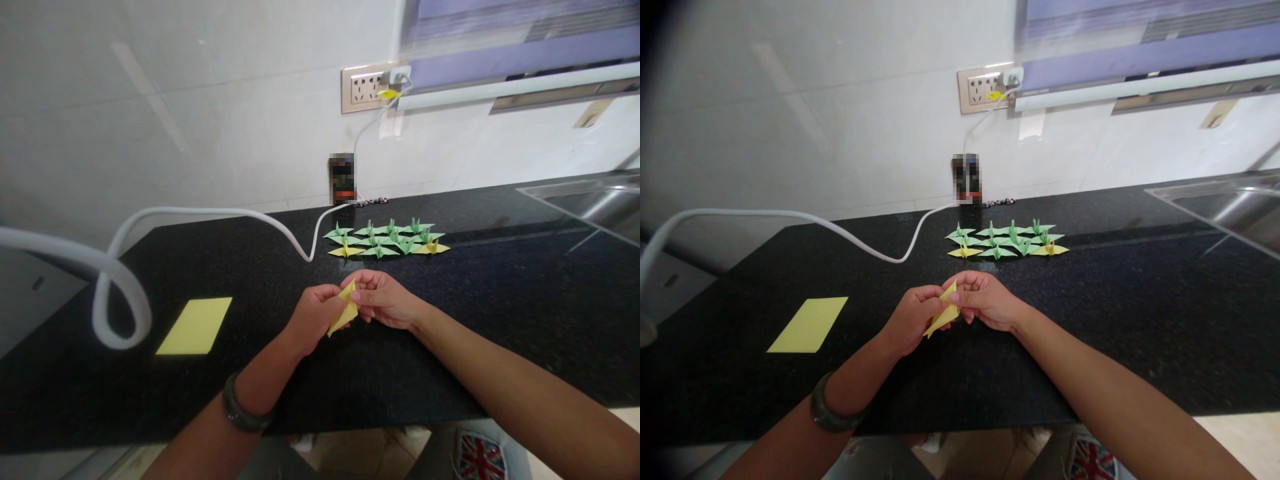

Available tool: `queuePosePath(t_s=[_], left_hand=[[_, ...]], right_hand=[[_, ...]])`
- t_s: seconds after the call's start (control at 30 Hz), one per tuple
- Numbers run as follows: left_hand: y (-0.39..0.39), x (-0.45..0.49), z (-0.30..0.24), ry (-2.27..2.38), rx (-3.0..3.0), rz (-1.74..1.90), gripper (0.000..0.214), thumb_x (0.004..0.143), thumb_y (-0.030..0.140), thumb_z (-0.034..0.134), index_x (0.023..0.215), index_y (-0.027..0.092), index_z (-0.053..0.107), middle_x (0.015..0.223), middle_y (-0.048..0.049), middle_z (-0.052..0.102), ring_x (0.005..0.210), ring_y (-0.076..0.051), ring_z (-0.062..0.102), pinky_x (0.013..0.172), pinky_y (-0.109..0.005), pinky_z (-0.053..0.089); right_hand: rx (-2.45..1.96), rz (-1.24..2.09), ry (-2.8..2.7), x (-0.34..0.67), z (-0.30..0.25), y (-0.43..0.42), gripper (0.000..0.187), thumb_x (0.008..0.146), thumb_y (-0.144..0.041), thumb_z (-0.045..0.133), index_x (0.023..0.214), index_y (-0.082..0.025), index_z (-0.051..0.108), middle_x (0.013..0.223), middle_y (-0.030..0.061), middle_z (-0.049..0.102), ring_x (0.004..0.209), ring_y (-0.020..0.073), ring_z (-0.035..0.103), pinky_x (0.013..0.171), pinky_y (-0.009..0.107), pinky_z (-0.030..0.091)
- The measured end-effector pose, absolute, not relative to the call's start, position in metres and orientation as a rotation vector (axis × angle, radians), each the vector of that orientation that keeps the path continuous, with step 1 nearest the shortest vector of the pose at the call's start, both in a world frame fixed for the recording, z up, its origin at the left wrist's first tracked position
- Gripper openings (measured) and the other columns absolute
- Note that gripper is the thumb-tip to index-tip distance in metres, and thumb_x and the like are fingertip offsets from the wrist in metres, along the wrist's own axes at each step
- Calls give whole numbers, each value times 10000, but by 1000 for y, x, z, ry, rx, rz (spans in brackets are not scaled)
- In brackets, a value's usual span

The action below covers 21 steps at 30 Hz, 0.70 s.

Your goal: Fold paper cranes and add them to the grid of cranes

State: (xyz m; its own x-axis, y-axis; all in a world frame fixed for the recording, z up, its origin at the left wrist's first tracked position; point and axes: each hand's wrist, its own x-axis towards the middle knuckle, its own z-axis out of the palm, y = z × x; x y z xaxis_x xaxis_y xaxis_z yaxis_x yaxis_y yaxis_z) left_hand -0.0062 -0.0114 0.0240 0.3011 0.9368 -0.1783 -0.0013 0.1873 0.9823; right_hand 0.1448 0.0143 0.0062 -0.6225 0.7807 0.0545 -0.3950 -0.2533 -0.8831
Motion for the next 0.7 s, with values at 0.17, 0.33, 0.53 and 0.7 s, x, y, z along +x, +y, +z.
queuePosePath(t_s=[0.17,0.33,0.53,0.7], left_hand=[[-12,-7,24,1037,1250,865,180,667,296,575,725,125,585,598,-9,596,491,-93,529,454,-195,405],[-13,-7,27,1009,1265,860,236,652,328,601,777,128,584,662,-21,618,542,-100,546,517,-217,439],[-13,-6,29,1005,1293,878,238,662,329,589,763,114,577,631,-16,601,520,-90,525,504,-208,431],[-11,-7,27,1054,1353,897,222,666,330,578,728,117,568,565,8,563,470,-75,483,450,-187,382]], right_hand=[[-514,1929,-1205,145,7,16,150,700,-163,608,843,-149,562,606,-39,553,376,4,437,343,105,361],[-515,1900,-1192,146,8,16,148,705,-170,604,847,-153,568,618,-37,557,382,4,414,355,121,370],[-560,1855,-1210,145,8,15,163,689,-179,619,845,-153,580,608,-38,551,402,12,405,363,130,358],[-650,1781,-1244,145,6,16,125,666,-205,637,749,-122,594,625,-11,569,415,20,417,367,141,353]])
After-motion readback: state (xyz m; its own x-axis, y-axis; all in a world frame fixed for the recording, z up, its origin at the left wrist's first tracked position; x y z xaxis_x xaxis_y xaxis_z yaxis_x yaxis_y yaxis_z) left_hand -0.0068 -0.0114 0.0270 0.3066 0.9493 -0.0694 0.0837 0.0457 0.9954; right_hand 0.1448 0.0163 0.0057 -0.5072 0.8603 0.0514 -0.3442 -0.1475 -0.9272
